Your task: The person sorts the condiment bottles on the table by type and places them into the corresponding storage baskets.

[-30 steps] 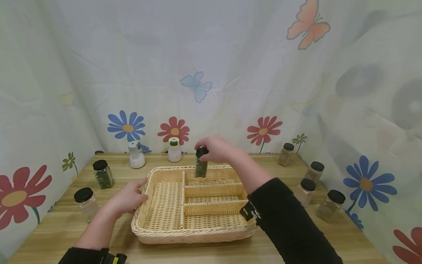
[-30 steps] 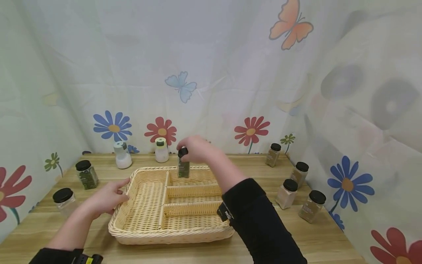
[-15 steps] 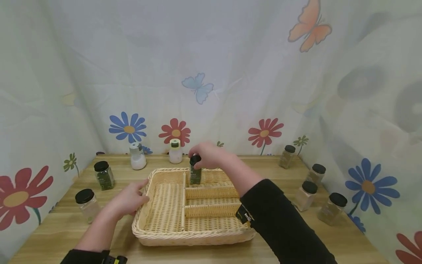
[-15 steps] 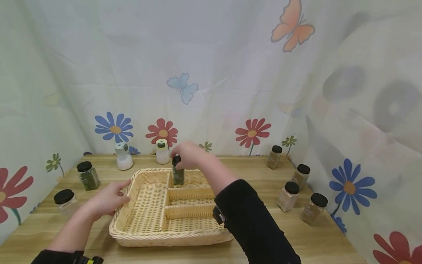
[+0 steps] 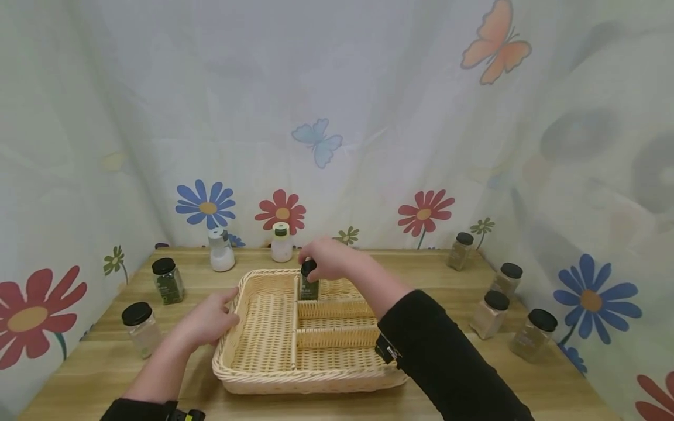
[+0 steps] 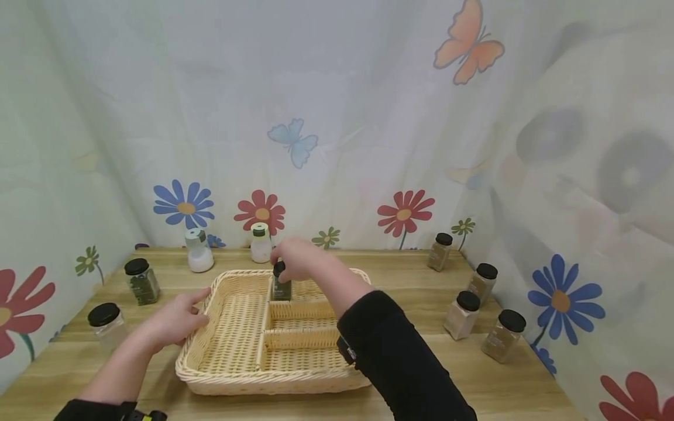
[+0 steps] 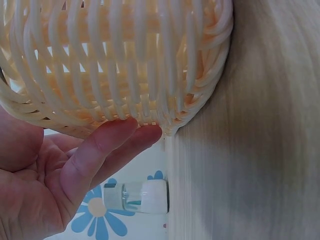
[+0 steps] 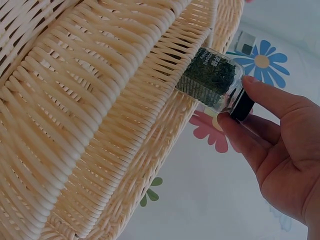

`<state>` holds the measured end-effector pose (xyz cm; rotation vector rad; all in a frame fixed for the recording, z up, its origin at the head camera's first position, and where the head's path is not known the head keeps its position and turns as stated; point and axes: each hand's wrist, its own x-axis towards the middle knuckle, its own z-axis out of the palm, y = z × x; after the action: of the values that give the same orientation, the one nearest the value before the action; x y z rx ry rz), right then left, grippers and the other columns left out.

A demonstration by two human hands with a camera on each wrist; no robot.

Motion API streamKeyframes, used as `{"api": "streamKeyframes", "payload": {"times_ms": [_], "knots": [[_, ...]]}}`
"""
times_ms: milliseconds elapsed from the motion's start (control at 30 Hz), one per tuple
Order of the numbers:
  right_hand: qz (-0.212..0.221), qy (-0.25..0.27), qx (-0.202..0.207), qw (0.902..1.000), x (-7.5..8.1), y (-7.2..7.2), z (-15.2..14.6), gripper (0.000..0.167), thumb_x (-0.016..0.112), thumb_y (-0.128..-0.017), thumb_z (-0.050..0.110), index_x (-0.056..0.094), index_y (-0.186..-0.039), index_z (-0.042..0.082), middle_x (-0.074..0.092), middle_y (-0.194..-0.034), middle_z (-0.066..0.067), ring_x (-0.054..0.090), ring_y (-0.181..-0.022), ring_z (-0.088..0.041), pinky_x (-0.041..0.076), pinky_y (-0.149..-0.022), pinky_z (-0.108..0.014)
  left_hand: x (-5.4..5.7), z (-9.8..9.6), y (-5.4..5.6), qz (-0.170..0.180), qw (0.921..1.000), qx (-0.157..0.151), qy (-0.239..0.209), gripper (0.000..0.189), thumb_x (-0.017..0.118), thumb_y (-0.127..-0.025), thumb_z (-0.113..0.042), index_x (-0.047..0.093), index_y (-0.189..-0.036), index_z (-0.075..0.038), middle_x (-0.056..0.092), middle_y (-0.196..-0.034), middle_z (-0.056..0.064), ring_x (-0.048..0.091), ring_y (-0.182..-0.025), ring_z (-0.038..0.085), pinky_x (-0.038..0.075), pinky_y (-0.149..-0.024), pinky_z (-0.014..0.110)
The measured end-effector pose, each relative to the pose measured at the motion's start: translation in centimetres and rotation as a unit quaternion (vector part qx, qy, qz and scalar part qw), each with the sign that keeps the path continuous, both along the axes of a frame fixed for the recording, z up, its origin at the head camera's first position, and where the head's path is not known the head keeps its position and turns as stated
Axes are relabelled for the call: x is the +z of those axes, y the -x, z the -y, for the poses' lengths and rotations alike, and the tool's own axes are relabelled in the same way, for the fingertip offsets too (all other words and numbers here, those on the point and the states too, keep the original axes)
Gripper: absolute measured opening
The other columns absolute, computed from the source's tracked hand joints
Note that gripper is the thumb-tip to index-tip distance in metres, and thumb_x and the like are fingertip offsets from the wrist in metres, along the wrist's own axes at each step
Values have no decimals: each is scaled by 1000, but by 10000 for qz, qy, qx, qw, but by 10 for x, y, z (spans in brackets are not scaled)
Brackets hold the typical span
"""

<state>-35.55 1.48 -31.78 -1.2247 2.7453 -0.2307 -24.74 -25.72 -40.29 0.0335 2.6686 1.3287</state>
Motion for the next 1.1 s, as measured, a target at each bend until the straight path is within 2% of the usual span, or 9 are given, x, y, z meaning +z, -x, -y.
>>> {"api": "streamKeyframes", "payload": {"times_ms": [167, 433, 767, 1100], "knots": [[17, -83, 117, 9999, -2, 1, 2, 32, 76, -93, 18, 71, -124, 10, 67, -113, -2, 61, -91, -14, 52, -79, -28, 2, -1, 0, 41, 10000, -16, 45, 77, 55, -90, -1, 22, -158, 7, 66, -88, 17, 66, -57, 23, 58, -50, 38], [-91, -229, 230, 9994, -7, 3, 5, 28, 77, -92, 20, 71, -118, 12, 67, -108, -1, 59, -91, -13, 50, -80, -27, 3, -1, -2, 56, 9999, 30, 98, 76, 55, -90, 0, 22, -158, 7, 67, -89, 17, 66, -56, 22, 57, -50, 37], [2, -335, -6, 9994, -11, 2, 6, 37, 79, -91, 24, 70, -124, 12, 67, -110, 0, 60, -91, -13, 51, -80, -28, 4, -4, -2, 31, 9999, -21, 105, 76, 55, -90, 0, 22, -158, 7, 67, -89, 16, 65, -55, 22, 57, -49, 37], [-115, -427, -90, 9990, -13, -1, 8, 32, 82, -88, 26, 70, -116, 16, 66, -103, 2, 60, -88, -13, 51, -78, -27, 4, -3, -1, -1, 9997, -46, 237, 76, 55, -90, -1, 23, -158, 8, 67, -87, 17, 63, -53, 20, 56, -49, 36]]}}
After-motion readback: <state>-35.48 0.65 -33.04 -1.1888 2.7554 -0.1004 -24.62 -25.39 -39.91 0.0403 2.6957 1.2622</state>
